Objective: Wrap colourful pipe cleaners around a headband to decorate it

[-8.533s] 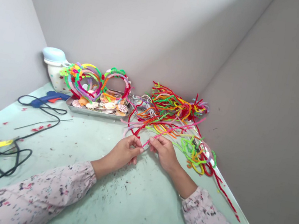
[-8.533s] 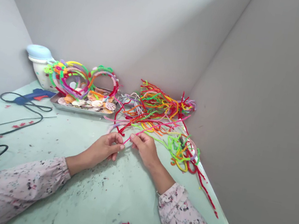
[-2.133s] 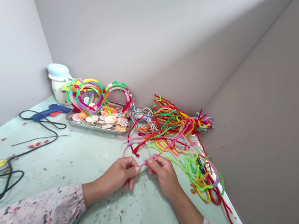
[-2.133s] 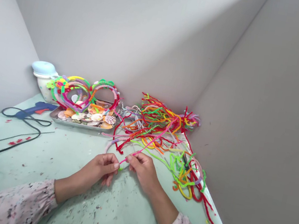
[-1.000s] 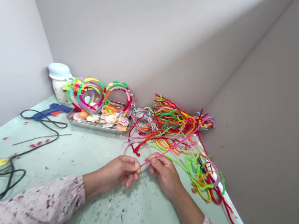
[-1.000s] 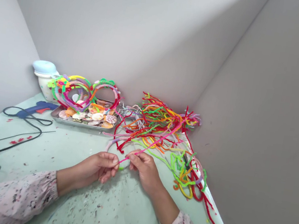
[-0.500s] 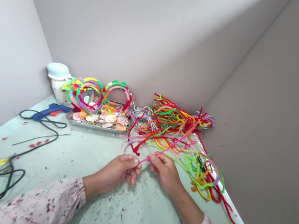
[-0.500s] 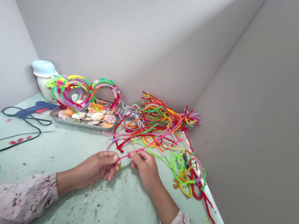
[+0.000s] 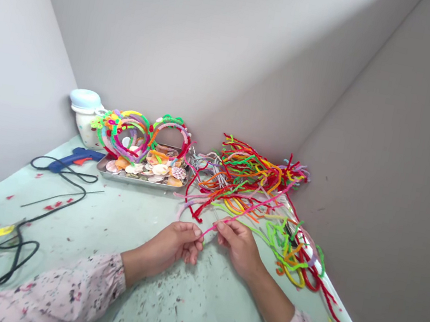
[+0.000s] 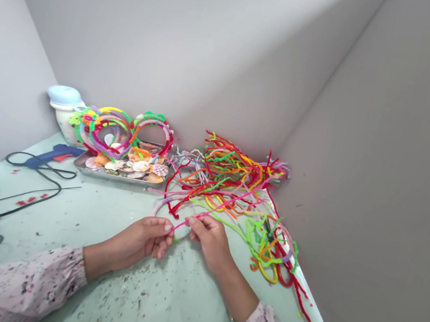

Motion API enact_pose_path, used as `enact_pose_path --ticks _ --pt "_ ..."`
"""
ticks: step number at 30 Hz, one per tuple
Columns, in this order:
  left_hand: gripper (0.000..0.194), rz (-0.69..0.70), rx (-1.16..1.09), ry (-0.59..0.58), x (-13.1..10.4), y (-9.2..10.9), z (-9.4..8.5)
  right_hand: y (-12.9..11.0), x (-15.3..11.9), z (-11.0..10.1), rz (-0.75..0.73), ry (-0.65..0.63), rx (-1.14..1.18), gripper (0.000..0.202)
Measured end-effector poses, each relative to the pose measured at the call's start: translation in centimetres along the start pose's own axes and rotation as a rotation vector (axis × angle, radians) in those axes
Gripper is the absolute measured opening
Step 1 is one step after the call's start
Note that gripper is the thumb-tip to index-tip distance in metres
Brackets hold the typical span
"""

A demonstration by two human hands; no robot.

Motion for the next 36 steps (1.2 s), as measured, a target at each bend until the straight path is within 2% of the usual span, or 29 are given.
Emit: enact_pose_path --ticks 14,20,23,26,30,36 --pt "0.021 -0.019 0.009 0.026 0.0 0.1 0.0 0.5 0.3 0.0 0.023 0.03 0.091 0.026" --pt "0.023 0.0 0.035 -0.005 0.1 0.0 0.0 0.3 0.1 -0.2 0.036 -0.008 0.088 0.025" --pt "0.024 0.008 0.018 0.005 0.2 0.0 0.0 -0.3 -0.2 0.0 0.013 -0.095 0.064 0.024" --pt "0.023 0.023 0.041 0.036 0.1 0.1 0.0 -0.9 -0.7 0.4 0.021 -0.243 0.039 0.024" --pt "0.028 0.06 0.032 0.066 0.0 0.3 -0.2 -1.4 -1.6 1.5 0.119 -0.439 0.044 0.026" --pt "0.031 0.099 -0.015 0.081 -0.2 0.4 -0.1 -1.4 -2.6 2.6 0.219 -0.622 -0.044 0.029"
Point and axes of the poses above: each hand's wrist, its own x-axis towards the middle knuckle, its own z-axis out of the palm, y = z × x, the point moved 1 cm from there along x, towards the middle knuckle, and after that the axes turned 11 degrees about x, right-handed, at the moved point
